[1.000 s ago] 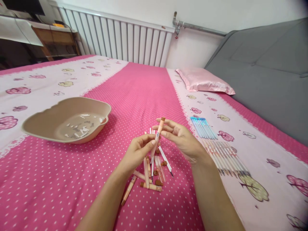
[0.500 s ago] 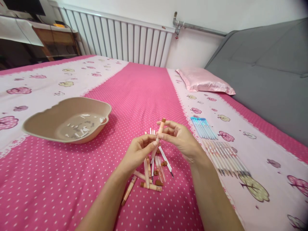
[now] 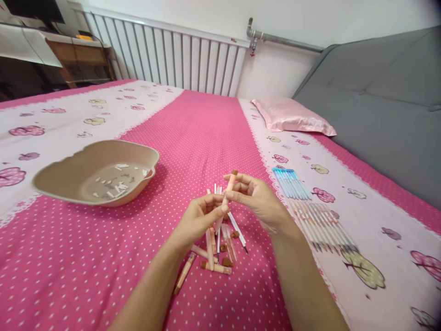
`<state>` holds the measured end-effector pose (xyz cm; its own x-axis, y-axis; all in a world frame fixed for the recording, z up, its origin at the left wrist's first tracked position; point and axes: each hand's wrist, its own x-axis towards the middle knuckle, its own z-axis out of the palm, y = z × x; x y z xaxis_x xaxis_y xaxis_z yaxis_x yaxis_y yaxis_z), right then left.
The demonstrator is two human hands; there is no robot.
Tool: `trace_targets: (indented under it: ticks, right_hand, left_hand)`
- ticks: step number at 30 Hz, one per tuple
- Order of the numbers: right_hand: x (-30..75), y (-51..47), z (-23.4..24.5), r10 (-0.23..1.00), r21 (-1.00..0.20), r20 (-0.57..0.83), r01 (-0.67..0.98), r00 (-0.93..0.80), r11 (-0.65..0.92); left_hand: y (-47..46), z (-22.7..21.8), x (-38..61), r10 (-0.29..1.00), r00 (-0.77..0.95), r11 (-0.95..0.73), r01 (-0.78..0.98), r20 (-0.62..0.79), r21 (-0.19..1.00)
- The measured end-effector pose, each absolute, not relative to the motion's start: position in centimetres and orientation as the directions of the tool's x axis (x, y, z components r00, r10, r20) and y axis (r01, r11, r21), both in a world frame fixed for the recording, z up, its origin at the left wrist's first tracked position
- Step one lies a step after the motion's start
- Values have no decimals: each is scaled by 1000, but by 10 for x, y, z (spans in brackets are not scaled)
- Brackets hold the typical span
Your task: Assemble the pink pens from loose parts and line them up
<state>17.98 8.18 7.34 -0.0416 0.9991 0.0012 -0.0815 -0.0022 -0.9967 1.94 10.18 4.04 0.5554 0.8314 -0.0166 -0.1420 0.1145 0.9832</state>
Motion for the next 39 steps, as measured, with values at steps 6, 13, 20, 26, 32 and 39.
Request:
trace_targets:
  ticks: [6, 13, 20, 26, 32, 39]
  right_hand:
    - [182, 82, 75, 1000, -993, 19, -115, -22, 16]
    - [182, 79, 78, 986, -980, 19, -197, -166, -14]
    - [181, 77, 80, 971, -982, -4, -184, -238, -49]
    - [182, 79, 77, 968, -973, -6, -220, -250, -62]
    - [182, 79, 76, 974, -970, -22, -232, -225, -75]
    - [181, 78, 78, 979, -975, -29, -212, -201, -72]
  left_hand:
    - [99, 44, 18, 783, 620, 136, -84, -55, 987]
    - [100, 43, 13, 734, 676, 279, -215, -63, 936]
    - [100, 43, 11, 683, 728, 330, -231, -63, 915]
    - [99, 45, 11, 650, 759, 319, -227, -39, 920]
    - [101, 42, 11, 661, 746, 355, -223, -75, 908]
    - [102, 41, 12, 684, 724, 344, -213, -89, 914]
